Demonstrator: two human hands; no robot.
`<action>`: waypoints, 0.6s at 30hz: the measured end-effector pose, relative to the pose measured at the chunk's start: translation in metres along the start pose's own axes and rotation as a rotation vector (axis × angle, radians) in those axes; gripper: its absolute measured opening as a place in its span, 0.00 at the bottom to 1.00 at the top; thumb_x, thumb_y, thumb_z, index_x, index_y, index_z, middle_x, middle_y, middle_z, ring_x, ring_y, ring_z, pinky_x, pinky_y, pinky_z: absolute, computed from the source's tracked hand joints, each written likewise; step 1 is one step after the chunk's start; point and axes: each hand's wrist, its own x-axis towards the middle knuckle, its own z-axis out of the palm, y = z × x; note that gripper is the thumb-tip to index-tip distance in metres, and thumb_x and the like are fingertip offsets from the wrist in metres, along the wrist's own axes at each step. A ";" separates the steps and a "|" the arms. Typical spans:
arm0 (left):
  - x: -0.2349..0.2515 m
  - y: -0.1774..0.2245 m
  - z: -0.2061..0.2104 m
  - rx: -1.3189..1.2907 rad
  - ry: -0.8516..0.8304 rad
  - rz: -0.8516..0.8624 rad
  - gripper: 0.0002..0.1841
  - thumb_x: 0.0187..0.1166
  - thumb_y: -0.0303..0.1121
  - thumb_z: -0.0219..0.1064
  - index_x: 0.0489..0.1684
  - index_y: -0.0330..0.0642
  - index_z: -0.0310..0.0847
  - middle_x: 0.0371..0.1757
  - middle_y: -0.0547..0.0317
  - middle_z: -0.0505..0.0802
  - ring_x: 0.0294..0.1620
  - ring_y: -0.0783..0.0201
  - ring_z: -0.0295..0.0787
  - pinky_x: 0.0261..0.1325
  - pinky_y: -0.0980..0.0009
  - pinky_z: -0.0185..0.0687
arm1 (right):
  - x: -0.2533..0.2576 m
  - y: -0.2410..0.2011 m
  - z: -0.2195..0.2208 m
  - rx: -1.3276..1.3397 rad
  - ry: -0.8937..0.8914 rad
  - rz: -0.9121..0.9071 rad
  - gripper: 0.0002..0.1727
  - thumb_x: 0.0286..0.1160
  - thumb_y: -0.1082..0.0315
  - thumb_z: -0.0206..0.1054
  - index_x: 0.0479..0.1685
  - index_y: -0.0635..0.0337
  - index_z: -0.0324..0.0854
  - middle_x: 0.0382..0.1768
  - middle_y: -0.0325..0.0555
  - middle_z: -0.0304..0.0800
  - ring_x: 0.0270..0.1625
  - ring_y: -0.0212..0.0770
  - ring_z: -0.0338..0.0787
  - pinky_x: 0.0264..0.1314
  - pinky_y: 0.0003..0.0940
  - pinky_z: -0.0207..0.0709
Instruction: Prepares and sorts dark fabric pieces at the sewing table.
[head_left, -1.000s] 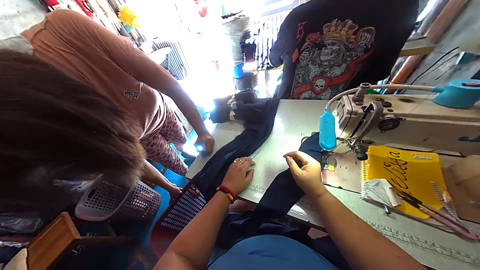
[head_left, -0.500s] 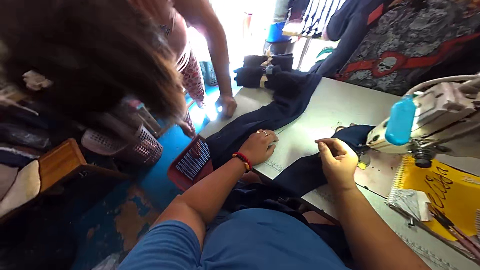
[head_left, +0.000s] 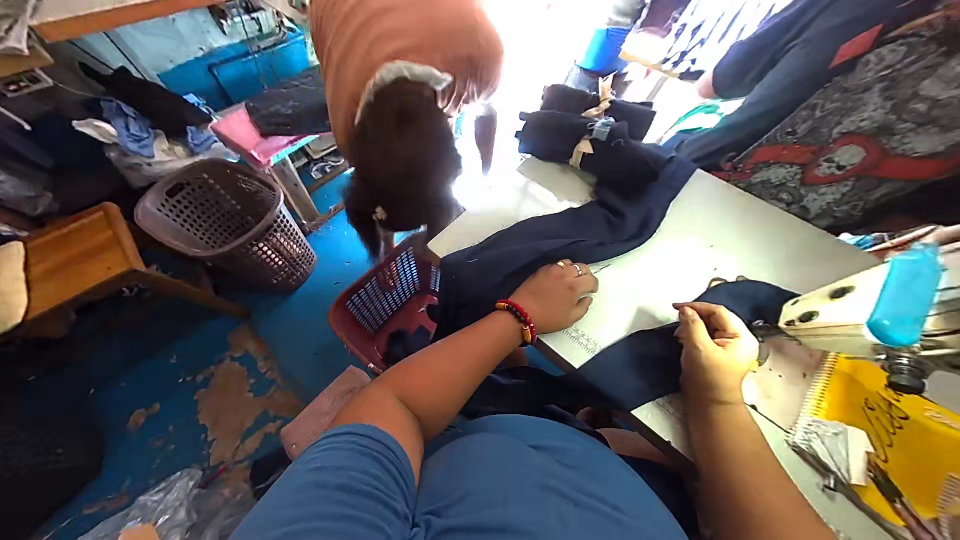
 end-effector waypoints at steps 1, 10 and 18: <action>0.000 -0.001 0.001 -0.011 -0.009 -0.005 0.13 0.85 0.35 0.62 0.55 0.40 0.90 0.63 0.49 0.91 0.71 0.51 0.83 0.79 0.55 0.73 | -0.001 -0.001 0.000 -0.010 0.007 0.005 0.11 0.80 0.72 0.60 0.42 0.72 0.85 0.29 0.34 0.83 0.28 0.15 0.77 0.35 0.11 0.73; -0.001 0.001 -0.004 -0.066 -0.107 -0.078 0.17 0.88 0.38 0.55 0.60 0.41 0.87 0.69 0.48 0.89 0.77 0.50 0.79 0.83 0.56 0.66 | -0.002 0.003 0.004 -0.023 0.081 0.036 0.11 0.78 0.69 0.61 0.40 0.68 0.88 0.27 0.36 0.86 0.26 0.18 0.78 0.33 0.14 0.73; -0.001 0.002 -0.005 -0.046 -0.089 -0.075 0.16 0.87 0.36 0.56 0.59 0.40 0.88 0.68 0.48 0.89 0.77 0.51 0.79 0.83 0.56 0.67 | -0.002 0.004 0.003 -0.021 0.087 0.045 0.12 0.78 0.69 0.61 0.40 0.68 0.88 0.26 0.37 0.85 0.25 0.19 0.77 0.33 0.16 0.73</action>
